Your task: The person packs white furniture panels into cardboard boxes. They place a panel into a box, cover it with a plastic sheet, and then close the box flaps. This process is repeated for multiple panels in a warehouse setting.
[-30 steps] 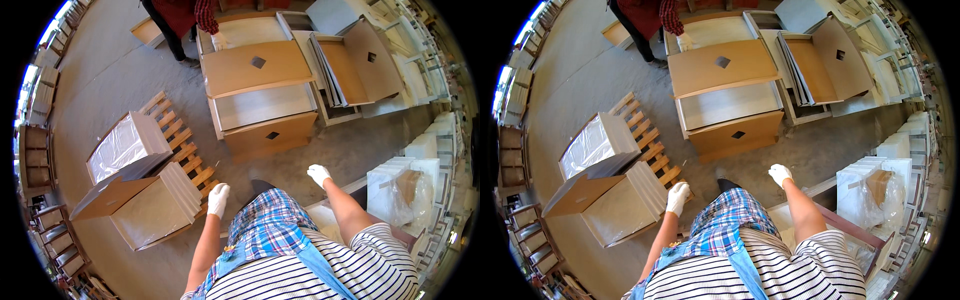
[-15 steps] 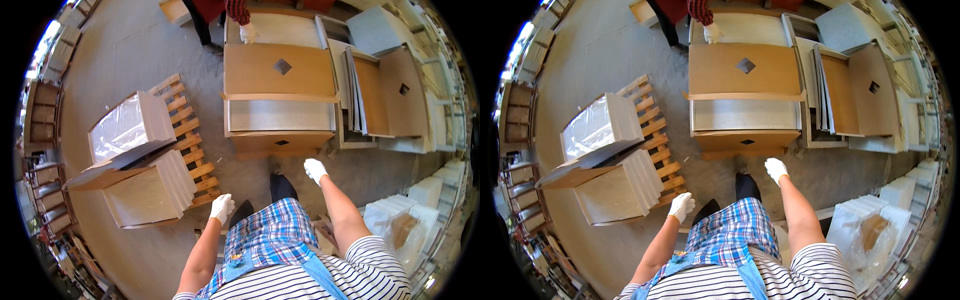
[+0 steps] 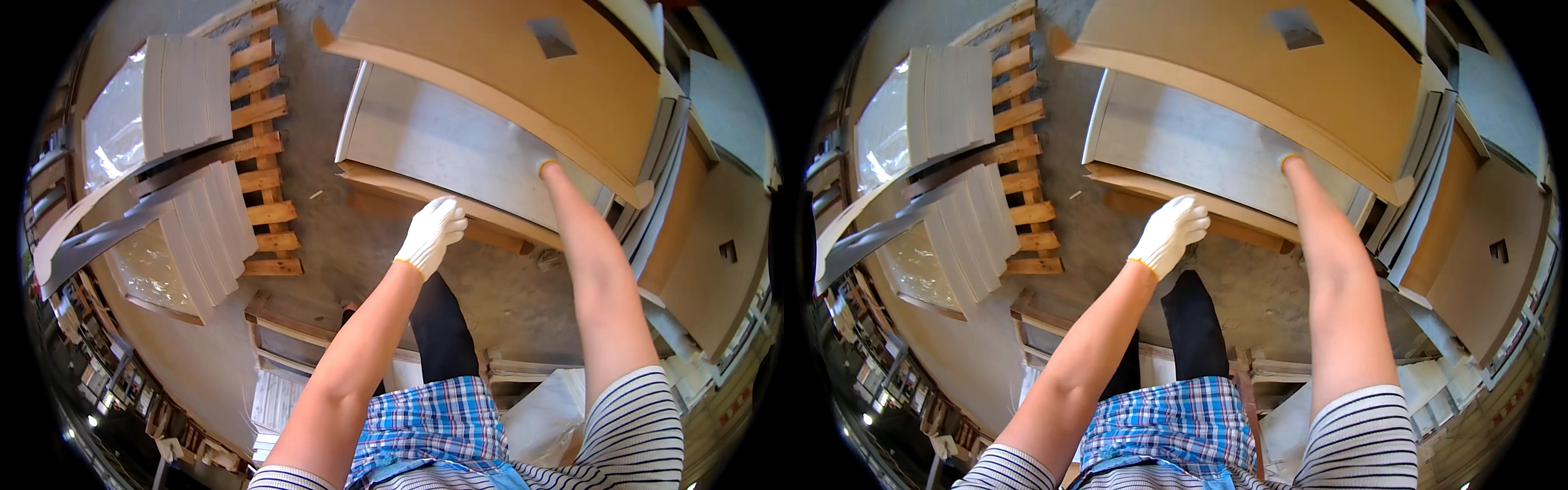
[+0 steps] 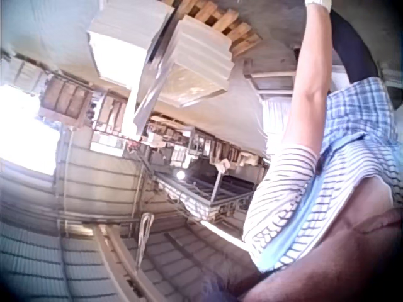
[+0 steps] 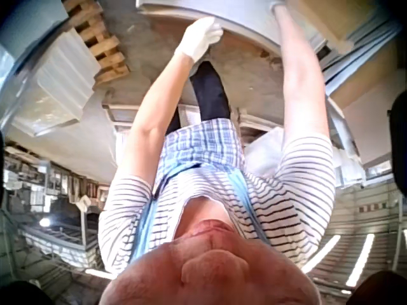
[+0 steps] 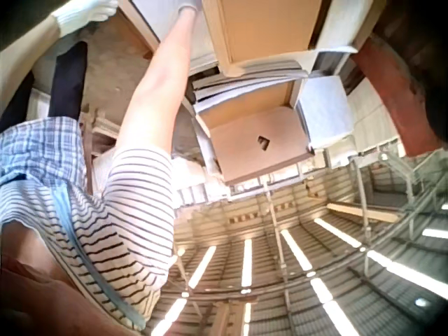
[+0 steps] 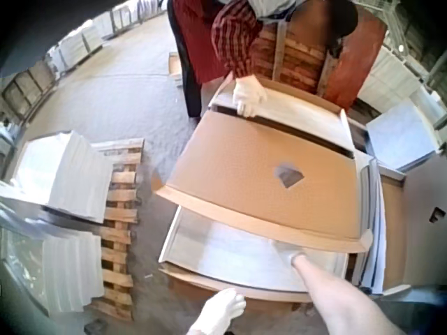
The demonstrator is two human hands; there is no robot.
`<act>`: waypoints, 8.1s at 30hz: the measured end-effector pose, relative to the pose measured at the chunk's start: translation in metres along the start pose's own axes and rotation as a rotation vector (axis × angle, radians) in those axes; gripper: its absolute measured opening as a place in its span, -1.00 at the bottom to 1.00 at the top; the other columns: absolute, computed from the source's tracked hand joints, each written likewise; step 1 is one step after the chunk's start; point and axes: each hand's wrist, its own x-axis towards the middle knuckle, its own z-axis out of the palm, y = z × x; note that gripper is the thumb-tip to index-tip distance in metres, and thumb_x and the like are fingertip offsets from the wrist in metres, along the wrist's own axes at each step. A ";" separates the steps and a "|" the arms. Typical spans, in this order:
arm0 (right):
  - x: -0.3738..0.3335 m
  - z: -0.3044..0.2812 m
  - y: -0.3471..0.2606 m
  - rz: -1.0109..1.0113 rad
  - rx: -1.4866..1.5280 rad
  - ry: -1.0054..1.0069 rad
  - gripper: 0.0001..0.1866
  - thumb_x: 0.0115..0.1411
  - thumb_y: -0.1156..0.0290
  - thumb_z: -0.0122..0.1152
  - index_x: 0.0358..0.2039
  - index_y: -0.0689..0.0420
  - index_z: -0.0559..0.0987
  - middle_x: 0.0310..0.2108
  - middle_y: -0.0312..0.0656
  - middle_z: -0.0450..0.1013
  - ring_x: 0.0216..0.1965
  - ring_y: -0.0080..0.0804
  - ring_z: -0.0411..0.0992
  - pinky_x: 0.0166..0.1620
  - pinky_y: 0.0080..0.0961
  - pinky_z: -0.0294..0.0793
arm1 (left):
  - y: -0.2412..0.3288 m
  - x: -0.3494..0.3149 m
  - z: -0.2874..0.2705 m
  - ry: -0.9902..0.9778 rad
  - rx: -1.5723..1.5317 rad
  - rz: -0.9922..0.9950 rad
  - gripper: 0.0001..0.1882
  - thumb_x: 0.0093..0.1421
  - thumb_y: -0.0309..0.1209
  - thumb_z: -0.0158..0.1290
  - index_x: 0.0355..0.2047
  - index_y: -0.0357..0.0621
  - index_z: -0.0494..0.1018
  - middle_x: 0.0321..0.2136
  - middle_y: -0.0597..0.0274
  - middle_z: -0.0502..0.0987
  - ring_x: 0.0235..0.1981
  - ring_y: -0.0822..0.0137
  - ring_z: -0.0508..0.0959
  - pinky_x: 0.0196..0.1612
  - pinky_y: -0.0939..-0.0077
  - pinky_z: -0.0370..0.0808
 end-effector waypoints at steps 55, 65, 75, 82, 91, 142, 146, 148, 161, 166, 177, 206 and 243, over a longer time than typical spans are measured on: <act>0.151 -0.009 -0.068 -1.089 -1.564 -0.322 -0.63 0.30 0.48 -0.09 0.12 0.06 0.39 -0.22 -0.09 0.48 -0.23 -0.22 0.55 -0.23 -0.32 0.60 | -0.045 0.081 -0.051 0.389 0.296 0.033 -0.61 0.20 -0.30 0.09 -0.21 -0.49 0.37 -0.32 0.05 0.47 -0.24 0.26 0.56 -0.21 0.39 0.49; 0.188 -0.026 -0.048 -1.785 -1.674 -0.085 -0.85 0.28 0.34 0.06 -0.18 0.04 0.52 -0.25 -0.23 0.57 -0.22 -0.34 0.55 -0.24 -0.38 0.53 | -0.040 0.083 -0.046 0.376 0.334 0.027 -0.59 0.17 -0.26 0.10 -0.26 -0.48 0.36 -0.37 0.08 0.41 -0.29 0.33 0.41 -0.23 0.35 0.42; 0.077 -0.099 -0.190 -0.227 -0.544 -0.791 -0.51 0.22 0.20 0.25 0.09 0.20 0.50 -0.09 -0.14 0.54 -0.13 -0.40 0.51 -0.03 -0.45 0.47 | -0.037 0.076 -0.043 0.415 0.105 -0.008 -0.47 0.25 -0.34 0.04 0.02 -0.65 0.25 -0.01 -0.17 0.38 -0.08 0.10 0.52 -0.04 0.24 0.59; -0.024 -0.152 -0.256 -0.397 -0.629 -0.905 -0.62 0.06 0.06 0.35 -0.25 0.10 0.67 -0.40 -0.09 0.54 -0.36 -0.16 0.52 -0.24 -0.30 0.48 | -0.040 0.072 -0.045 0.343 0.029 -0.130 -0.34 0.18 -0.28 0.13 0.09 -0.62 0.21 -0.03 -0.20 0.39 -0.07 -0.07 0.56 -0.09 0.19 0.58; -0.143 -0.158 -0.271 -0.654 -0.788 -0.634 -0.74 0.06 0.12 0.33 -0.48 0.03 0.57 -0.48 -0.16 0.43 -0.40 -0.09 0.48 -0.36 -0.20 0.47 | 0.050 -0.070 -0.020 0.678 -0.190 0.328 -0.29 0.30 -0.16 0.06 0.33 -0.19 0.06 0.15 -0.04 0.35 -0.01 0.20 0.47 -0.04 0.24 0.51; -0.243 -0.279 0.096 0.825 0.697 -0.202 -0.55 0.33 0.20 0.12 0.19 0.01 0.46 0.03 -0.31 0.49 -0.05 -0.55 0.46 -0.08 -0.60 0.44 | 0.126 -0.015 -0.112 0.412 0.057 0.549 -0.23 0.38 0.26 -0.41 -0.45 -0.09 0.58 -0.44 0.28 0.54 -0.29 0.33 0.52 -0.05 0.43 0.46; -0.233 -0.270 0.139 0.570 0.577 -0.124 -0.60 0.36 0.21 0.03 0.14 0.09 0.48 0.03 -0.24 0.49 0.00 -0.41 0.46 0.05 -0.46 0.45 | 0.126 0.015 -0.090 0.403 -0.106 0.672 -0.26 0.41 0.20 -0.42 -0.66 0.00 0.45 -0.64 0.27 0.46 -0.50 0.32 0.47 -0.27 0.40 0.45; -0.222 -0.281 0.132 0.623 0.700 -0.147 -0.66 0.32 0.36 0.11 0.08 0.15 0.49 -0.02 -0.22 0.50 0.03 -0.32 0.46 0.06 -0.34 0.47 | 0.132 0.027 -0.071 0.530 -0.217 0.732 -0.40 0.36 0.19 -0.23 -0.65 0.09 0.40 -0.66 0.34 0.43 -0.54 0.34 0.45 -0.34 0.41 0.42; -0.234 -0.459 -0.092 0.053 -0.292 -0.560 -0.73 0.12 0.32 0.26 -0.20 0.17 0.65 -0.25 -0.04 0.57 -0.15 -0.20 0.50 0.03 -0.29 0.43 | 0.219 -0.203 0.084 1.012 0.804 0.438 -0.05 0.33 0.28 -0.65 -0.16 -0.22 0.60 -0.12 -0.23 0.57 0.02 -0.19 0.50 0.10 0.09 0.38; -0.230 -0.458 -0.151 0.112 -0.093 -0.540 -0.62 0.08 0.34 0.24 -0.07 0.17 0.61 -0.16 -0.02 0.55 -0.19 -0.10 0.47 0.05 -0.17 0.43 | 0.235 -0.335 0.047 1.213 0.918 0.263 -0.04 0.35 0.23 -0.68 -0.22 -0.25 0.62 -0.16 -0.21 0.59 -0.03 -0.16 0.55 0.08 0.04 0.41; -0.280 -0.210 -0.377 0.224 0.545 -0.485 -0.41 0.38 0.05 0.02 0.19 0.30 0.36 0.03 -0.07 0.45 -0.02 -0.20 0.47 0.05 -0.28 0.51 | 0.277 -0.535 -0.228 1.153 1.216 0.207 -0.12 0.29 0.28 -0.45 -0.21 -0.27 0.61 -0.18 -0.20 0.60 -0.08 -0.15 0.58 0.03 0.13 0.44; -0.429 0.273 -0.675 0.558 0.438 -0.618 -0.44 0.34 0.03 0.10 0.22 0.07 0.32 0.16 -0.21 0.29 0.14 -0.21 0.29 0.08 -0.01 0.38 | 0.639 -0.528 -0.710 1.243 1.132 0.283 -0.26 0.06 0.11 0.13 0.10 -0.18 0.48 0.13 -0.07 0.47 0.14 -0.06 0.47 0.19 0.14 0.41; -0.410 0.326 -0.652 0.503 0.094 -0.706 -0.52 0.29 0.10 0.13 -0.04 0.29 0.46 -0.25 -0.13 0.48 -0.25 -0.29 0.47 -0.21 -0.29 0.54 | 0.468 -0.501 -0.633 1.543 0.888 0.191 0.01 0.07 0.11 0.18 0.40 -0.02 0.01 0.40 -0.23 -0.07 0.40 -0.25 -0.10 0.37 -0.06 0.00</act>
